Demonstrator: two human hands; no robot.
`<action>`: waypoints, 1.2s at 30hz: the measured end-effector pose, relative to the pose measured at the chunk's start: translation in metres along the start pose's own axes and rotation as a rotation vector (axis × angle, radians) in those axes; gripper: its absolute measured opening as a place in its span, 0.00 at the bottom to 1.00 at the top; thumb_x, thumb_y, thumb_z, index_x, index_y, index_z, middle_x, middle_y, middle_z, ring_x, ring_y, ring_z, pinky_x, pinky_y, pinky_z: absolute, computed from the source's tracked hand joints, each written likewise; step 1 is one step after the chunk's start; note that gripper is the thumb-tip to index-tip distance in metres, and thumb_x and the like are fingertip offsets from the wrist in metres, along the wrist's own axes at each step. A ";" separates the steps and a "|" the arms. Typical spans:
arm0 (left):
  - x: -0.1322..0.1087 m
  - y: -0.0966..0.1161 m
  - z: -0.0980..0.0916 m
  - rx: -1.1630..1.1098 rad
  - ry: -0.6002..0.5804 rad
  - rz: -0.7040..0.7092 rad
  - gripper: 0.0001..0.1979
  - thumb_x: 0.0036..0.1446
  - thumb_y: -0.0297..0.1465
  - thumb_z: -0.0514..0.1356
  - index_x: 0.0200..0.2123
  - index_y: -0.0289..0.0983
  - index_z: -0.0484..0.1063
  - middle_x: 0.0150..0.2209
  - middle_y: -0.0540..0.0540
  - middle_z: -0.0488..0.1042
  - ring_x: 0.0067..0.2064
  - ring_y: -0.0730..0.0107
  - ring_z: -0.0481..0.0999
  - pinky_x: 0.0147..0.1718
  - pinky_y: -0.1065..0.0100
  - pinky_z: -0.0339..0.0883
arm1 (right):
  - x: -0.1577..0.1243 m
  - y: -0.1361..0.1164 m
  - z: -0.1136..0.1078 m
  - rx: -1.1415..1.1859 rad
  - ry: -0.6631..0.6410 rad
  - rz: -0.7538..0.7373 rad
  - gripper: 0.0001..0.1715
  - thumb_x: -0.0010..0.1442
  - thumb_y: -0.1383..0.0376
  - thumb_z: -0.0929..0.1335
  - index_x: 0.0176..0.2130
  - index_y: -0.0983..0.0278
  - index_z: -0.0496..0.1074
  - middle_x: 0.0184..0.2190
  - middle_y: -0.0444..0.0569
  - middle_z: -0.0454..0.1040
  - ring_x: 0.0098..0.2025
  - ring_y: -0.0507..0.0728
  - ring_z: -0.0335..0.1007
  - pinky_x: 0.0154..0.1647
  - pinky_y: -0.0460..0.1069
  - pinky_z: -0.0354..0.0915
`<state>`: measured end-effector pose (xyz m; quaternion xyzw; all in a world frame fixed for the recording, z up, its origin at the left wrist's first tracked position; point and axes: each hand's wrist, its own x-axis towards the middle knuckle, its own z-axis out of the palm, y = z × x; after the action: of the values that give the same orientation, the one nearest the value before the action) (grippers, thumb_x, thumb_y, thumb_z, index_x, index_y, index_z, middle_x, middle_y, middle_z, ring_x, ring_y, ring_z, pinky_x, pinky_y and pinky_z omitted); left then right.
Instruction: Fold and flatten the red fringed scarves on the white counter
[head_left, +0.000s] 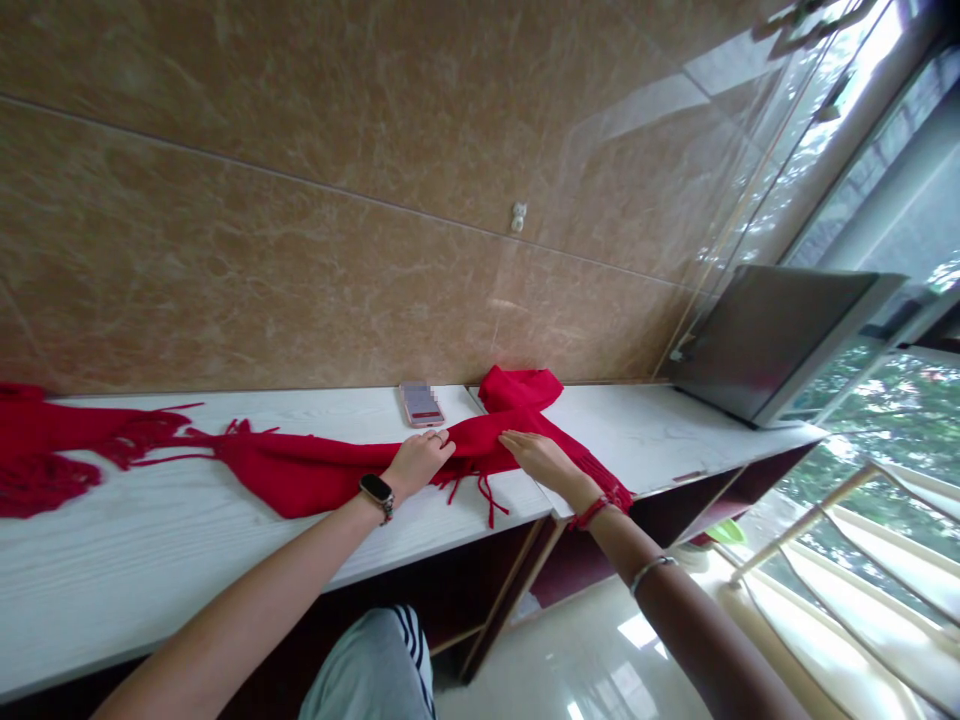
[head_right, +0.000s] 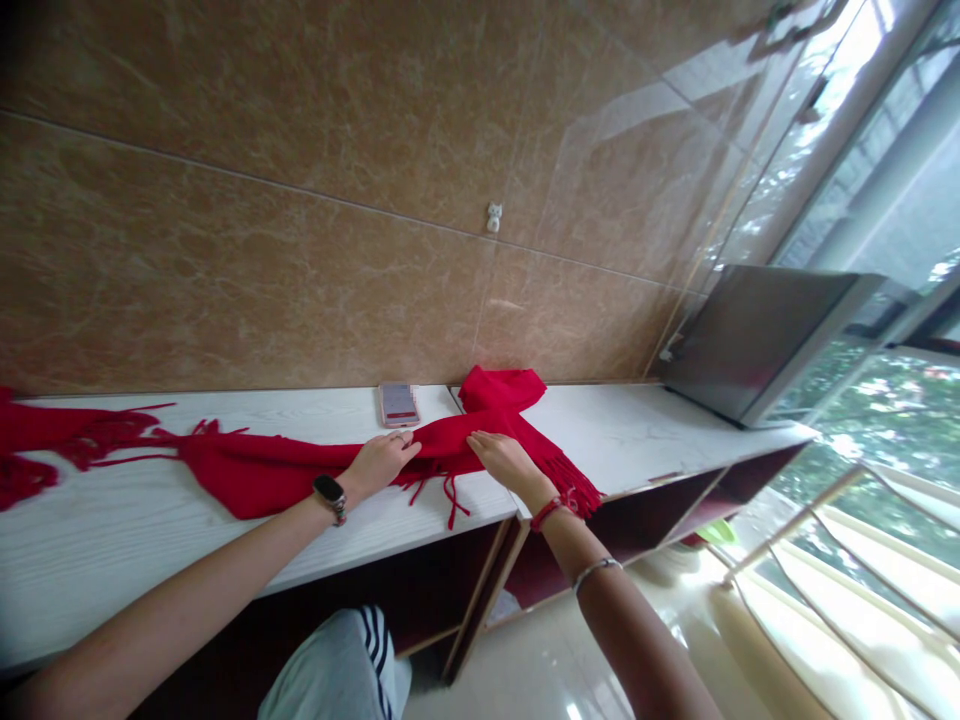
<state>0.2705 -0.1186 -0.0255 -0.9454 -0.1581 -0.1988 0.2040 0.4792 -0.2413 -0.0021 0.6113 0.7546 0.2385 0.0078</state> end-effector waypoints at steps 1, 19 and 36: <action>0.001 -0.001 0.001 0.010 0.014 -0.012 0.09 0.58 0.23 0.51 0.41 0.34 0.68 0.42 0.40 0.69 0.42 0.64 0.70 0.33 0.67 0.66 | -0.001 0.000 -0.001 -0.007 0.009 0.009 0.21 0.59 0.76 0.57 0.50 0.72 0.65 0.49 0.59 0.69 0.51 0.57 0.66 0.51 0.50 0.63; -0.002 0.009 0.010 0.007 -0.058 0.004 0.15 0.56 0.18 0.50 0.45 0.32 0.66 0.42 0.39 0.68 0.40 0.65 0.70 0.31 0.68 0.67 | -0.004 -0.001 0.013 0.079 0.061 0.112 0.21 0.58 0.76 0.57 0.50 0.73 0.66 0.48 0.62 0.69 0.51 0.60 0.65 0.53 0.55 0.61; 0.007 0.033 0.005 -0.234 -0.040 -0.107 0.25 0.54 0.26 0.53 0.57 0.30 0.56 0.58 0.35 0.59 0.59 0.58 0.57 0.52 0.58 0.56 | 0.009 -0.014 0.007 0.213 -0.114 0.176 0.28 0.62 0.64 0.54 0.61 0.62 0.49 0.62 0.53 0.50 0.63 0.61 0.42 0.56 0.65 0.48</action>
<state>0.2910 -0.1430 -0.0368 -0.9568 -0.1880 -0.2077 0.0784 0.4661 -0.2325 -0.0113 0.6848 0.7176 0.1217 -0.0350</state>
